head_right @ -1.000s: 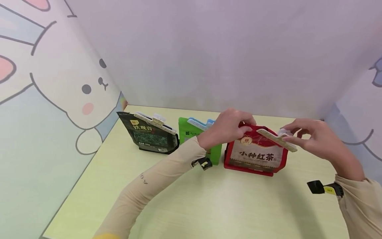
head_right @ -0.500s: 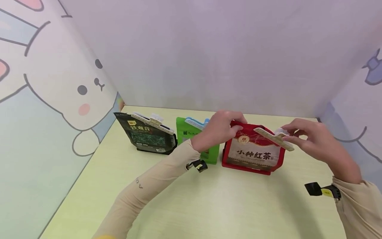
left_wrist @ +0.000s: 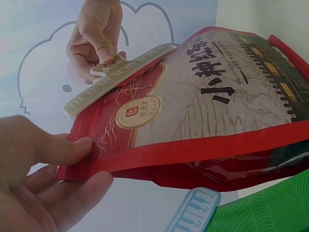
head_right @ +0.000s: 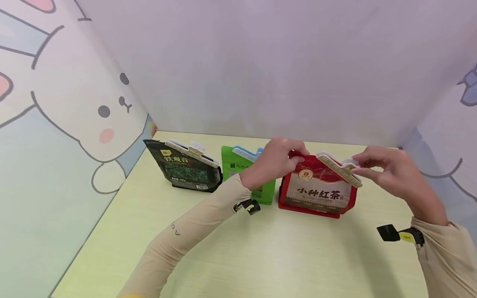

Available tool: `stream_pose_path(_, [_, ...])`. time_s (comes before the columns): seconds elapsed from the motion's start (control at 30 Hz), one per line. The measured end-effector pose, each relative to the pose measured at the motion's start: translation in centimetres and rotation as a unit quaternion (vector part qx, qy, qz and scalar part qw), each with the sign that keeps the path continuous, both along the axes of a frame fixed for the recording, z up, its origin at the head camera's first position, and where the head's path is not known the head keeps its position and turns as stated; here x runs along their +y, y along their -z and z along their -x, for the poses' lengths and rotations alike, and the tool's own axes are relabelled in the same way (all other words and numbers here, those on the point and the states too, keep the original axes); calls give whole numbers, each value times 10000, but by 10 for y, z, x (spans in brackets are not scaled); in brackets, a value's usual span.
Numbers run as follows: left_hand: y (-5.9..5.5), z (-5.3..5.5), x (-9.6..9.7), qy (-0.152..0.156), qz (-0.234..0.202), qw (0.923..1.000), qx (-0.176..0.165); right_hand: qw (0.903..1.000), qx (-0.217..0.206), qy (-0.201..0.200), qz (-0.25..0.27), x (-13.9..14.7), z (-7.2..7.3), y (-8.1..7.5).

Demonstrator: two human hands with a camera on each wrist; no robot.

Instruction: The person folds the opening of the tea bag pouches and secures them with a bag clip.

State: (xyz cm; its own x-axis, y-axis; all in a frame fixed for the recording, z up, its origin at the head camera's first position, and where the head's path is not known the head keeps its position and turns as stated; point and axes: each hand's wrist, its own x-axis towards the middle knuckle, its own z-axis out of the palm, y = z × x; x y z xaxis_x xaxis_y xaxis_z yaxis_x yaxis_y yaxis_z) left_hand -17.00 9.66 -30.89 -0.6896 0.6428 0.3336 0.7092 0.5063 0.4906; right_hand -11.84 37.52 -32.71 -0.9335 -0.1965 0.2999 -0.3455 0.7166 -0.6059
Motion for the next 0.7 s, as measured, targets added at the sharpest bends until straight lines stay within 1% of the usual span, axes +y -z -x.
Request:
stream_pose_path(0.13, [0, 0, -1, 33, -69, 10000, -61, 9996, -93, -13, -255, 1, -1, 0])
stream_pose_path(0.27, [2, -1, -3, 106, -188, 9997, -96, 9985, 40, -85, -533, 3, -4, 0])
stream_pose_path(0.33, [3, -2, -4, 125, -269, 9995, -63, 9982, 107, -86, -587, 3, -5, 0])
stream_pose_path(0.43, [3, -2, -5, 148, -354, 9993, 6, 9982, 176, -37, -576, 3, -5, 0])
stream_pose_path(0.53, [3, -2, -4, 192, -406, 9990, 50, 9990, 161, 47, -425, 1, -5, -1])
stream_pose_path(0.6, [4, -3, -3, 211, -429, 9988, 88, 9995, 166, 41, -261, 1, -6, -2])
stream_pose_path(0.7, [5, -2, -3, 203, -459, 9986, 153, 9994, 299, -71, -170, 0, -6, -2])
